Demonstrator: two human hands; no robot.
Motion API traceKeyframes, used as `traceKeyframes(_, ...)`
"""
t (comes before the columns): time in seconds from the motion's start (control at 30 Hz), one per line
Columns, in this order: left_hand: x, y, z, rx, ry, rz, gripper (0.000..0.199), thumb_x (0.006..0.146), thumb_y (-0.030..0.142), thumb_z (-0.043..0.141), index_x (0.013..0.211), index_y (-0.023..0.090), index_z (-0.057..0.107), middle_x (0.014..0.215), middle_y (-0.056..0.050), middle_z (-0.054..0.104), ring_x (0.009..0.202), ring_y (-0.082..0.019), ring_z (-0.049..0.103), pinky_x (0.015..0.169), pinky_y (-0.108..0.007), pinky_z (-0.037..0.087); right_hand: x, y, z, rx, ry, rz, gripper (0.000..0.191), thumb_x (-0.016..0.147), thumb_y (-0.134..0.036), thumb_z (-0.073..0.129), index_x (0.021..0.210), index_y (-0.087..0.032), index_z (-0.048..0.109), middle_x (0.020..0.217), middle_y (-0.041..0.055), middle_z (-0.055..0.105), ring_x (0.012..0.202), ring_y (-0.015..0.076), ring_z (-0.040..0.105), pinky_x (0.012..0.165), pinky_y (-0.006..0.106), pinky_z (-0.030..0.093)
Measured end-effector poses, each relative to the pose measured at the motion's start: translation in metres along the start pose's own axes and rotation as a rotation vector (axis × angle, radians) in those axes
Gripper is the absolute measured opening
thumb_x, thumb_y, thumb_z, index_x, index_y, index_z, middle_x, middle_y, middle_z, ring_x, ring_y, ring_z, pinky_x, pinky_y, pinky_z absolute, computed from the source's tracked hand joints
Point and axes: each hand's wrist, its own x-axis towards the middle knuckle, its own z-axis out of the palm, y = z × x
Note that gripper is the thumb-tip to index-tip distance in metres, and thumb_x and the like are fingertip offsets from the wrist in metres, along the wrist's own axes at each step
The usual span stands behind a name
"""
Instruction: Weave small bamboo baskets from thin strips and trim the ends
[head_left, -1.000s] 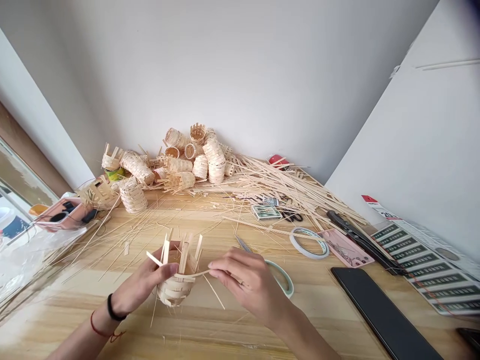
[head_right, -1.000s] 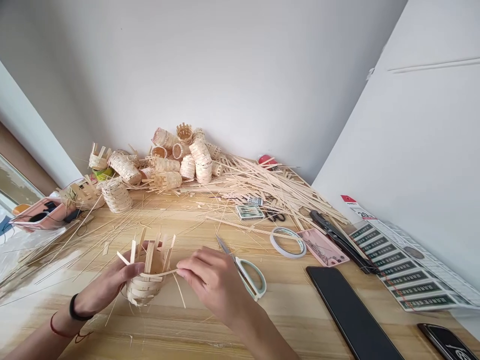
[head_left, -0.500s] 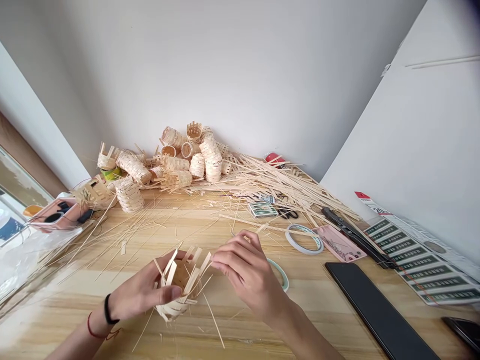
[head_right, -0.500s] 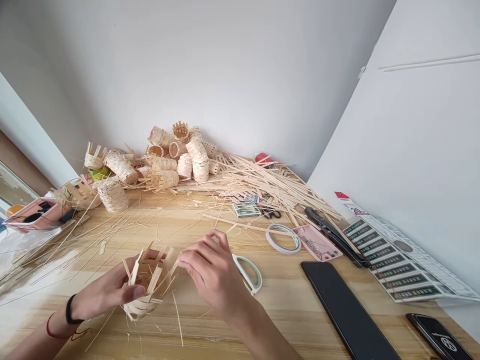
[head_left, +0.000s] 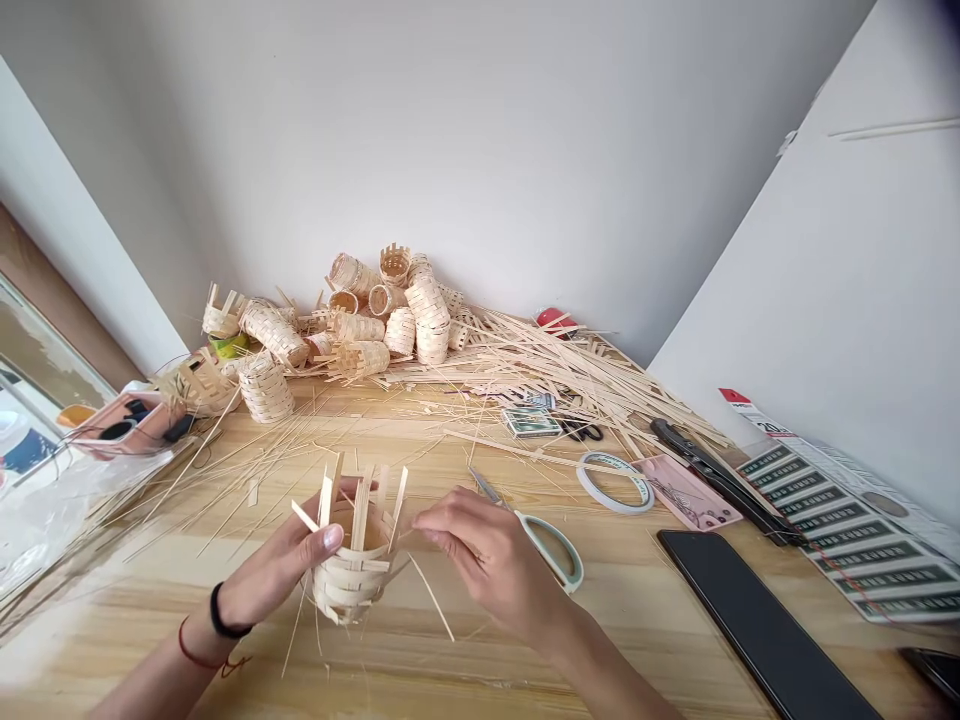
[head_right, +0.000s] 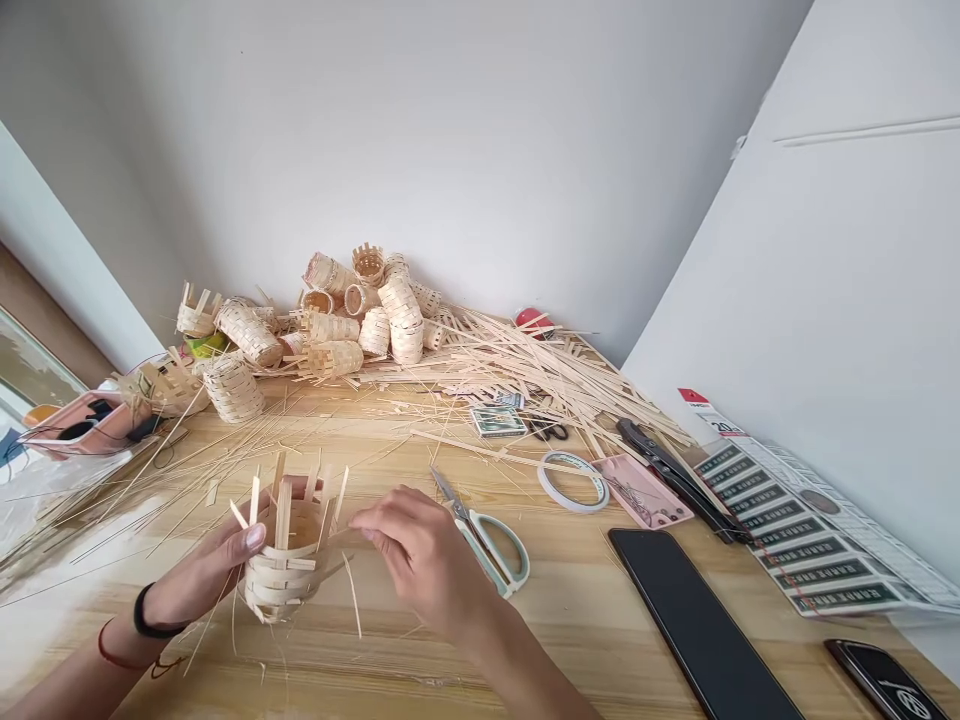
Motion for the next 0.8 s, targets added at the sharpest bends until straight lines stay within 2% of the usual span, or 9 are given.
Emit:
traceKeyframes(0.1,0.006,-0.001,0.005,-0.107,0.114,-0.007,0.058,0.096,0.057,0.065,0.147,0.031,0.052,0.151,-0.009,0.06,0.134,-0.033,0.059,0.106,-0.041,0.05,-0.001,0.002,0.001,0.01,0.017,0.04,0.019,0.104,-0.011,0.057,0.108,-0.021,0.072,0.086,0.0036,0.072,0.082,0.0176,0.066,0.072,0.029,0.051)
traceKeyframes(0.2,0.009,0.003,0.009,-0.184,0.14,0.004,0.054,0.096,0.056,0.066,0.143,0.032,0.053,0.148,-0.007,0.062,0.13,-0.03,0.062,0.099,-0.036,0.054,-0.001,0.003,0.001,0.001,0.026,0.081,0.019,0.103,-0.012,0.057,0.108,-0.022,0.073,0.088,0.0034,0.072,0.08,0.0171,0.067,0.072,0.029,0.052)
traceKeyframes(0.37,0.007,0.018,0.013,-0.155,-0.005,0.057,0.061,0.086,0.042,0.083,0.138,0.03,0.054,0.139,-0.007,0.067,0.123,-0.029,0.064,0.098,-0.038,0.053,0.001,0.003,-0.002,-0.037,0.095,0.094,0.021,0.102,-0.011,0.055,0.107,-0.022,0.073,0.087,0.0038,0.071,0.079,0.0176,0.067,0.071,0.03,0.053)
traceKeyframes(0.47,0.007,0.025,0.016,-0.142,-0.041,0.046,0.058,0.085,0.034,0.083,0.135,0.029,0.054,0.135,-0.008,0.067,0.117,-0.029,0.066,0.093,-0.038,0.055,0.002,0.003,-0.005,-0.047,0.126,0.102,0.019,0.103,-0.013,0.056,0.105,-0.022,0.073,0.088,0.0046,0.072,0.08,0.0183,0.068,0.072,0.03,0.054)
traceKeyframes(0.67,0.013,0.026,0.016,0.027,0.06,0.067,0.041,0.093,0.04,0.074,0.129,0.025,0.062,0.135,-0.009,0.067,0.128,-0.03,0.06,0.098,-0.037,0.052,0.002,0.002,-0.003,-0.027,0.126,0.149,0.018,0.103,-0.015,0.054,0.103,-0.021,0.071,0.088,0.0039,0.07,0.08,0.0176,0.066,0.073,0.03,0.052)
traceKeyframes(0.8,0.013,0.028,0.016,0.196,0.156,0.113,0.037,0.095,0.046,0.07,0.124,0.023,0.066,0.142,-0.011,0.06,0.132,-0.031,0.055,0.097,-0.036,0.054,0.003,0.002,-0.002,-0.03,0.124,0.199,0.017,0.103,-0.017,0.054,0.1,-0.021,0.07,0.085,0.0028,0.068,0.077,0.0168,0.063,0.071,0.029,0.049)
